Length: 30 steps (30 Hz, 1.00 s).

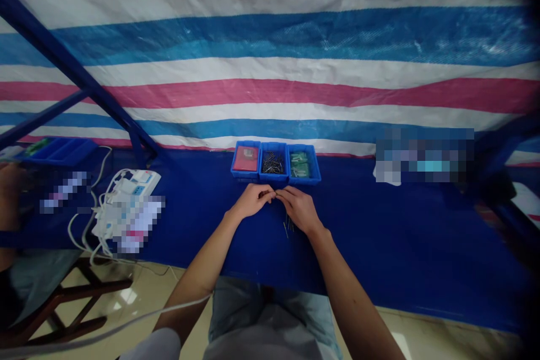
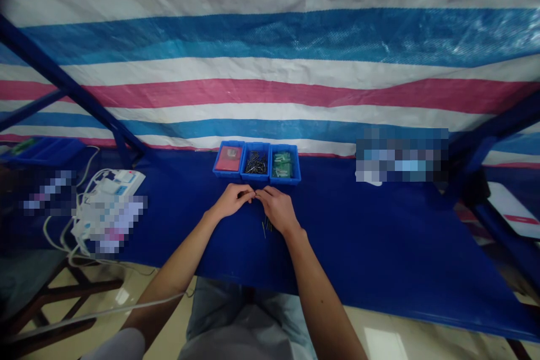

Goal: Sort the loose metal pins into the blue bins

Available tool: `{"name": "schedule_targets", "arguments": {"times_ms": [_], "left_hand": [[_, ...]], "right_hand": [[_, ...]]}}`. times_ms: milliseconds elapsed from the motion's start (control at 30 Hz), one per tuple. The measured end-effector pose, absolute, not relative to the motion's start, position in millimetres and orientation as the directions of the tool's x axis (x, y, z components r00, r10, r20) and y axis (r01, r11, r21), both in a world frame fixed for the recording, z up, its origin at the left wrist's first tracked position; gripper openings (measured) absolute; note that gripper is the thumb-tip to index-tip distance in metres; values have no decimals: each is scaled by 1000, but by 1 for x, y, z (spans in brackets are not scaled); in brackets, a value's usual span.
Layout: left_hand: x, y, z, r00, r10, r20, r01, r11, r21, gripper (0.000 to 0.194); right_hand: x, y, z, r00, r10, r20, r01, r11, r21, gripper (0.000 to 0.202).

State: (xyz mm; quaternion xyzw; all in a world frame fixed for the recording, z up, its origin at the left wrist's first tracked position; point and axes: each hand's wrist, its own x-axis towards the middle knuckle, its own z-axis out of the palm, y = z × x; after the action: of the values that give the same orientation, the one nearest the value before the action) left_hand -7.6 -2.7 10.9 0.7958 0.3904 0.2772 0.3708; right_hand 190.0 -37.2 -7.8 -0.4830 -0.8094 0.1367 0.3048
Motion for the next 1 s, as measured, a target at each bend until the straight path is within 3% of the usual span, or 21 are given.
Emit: {"name": "schedule_targets", "arguments": {"times_ms": [1000], "left_hand": [[-5,-4,13,512,837,192,398,-430,811,28]], "right_hand": [[190,-35,-5,-332,892,307,724,449,-523,32]]}}
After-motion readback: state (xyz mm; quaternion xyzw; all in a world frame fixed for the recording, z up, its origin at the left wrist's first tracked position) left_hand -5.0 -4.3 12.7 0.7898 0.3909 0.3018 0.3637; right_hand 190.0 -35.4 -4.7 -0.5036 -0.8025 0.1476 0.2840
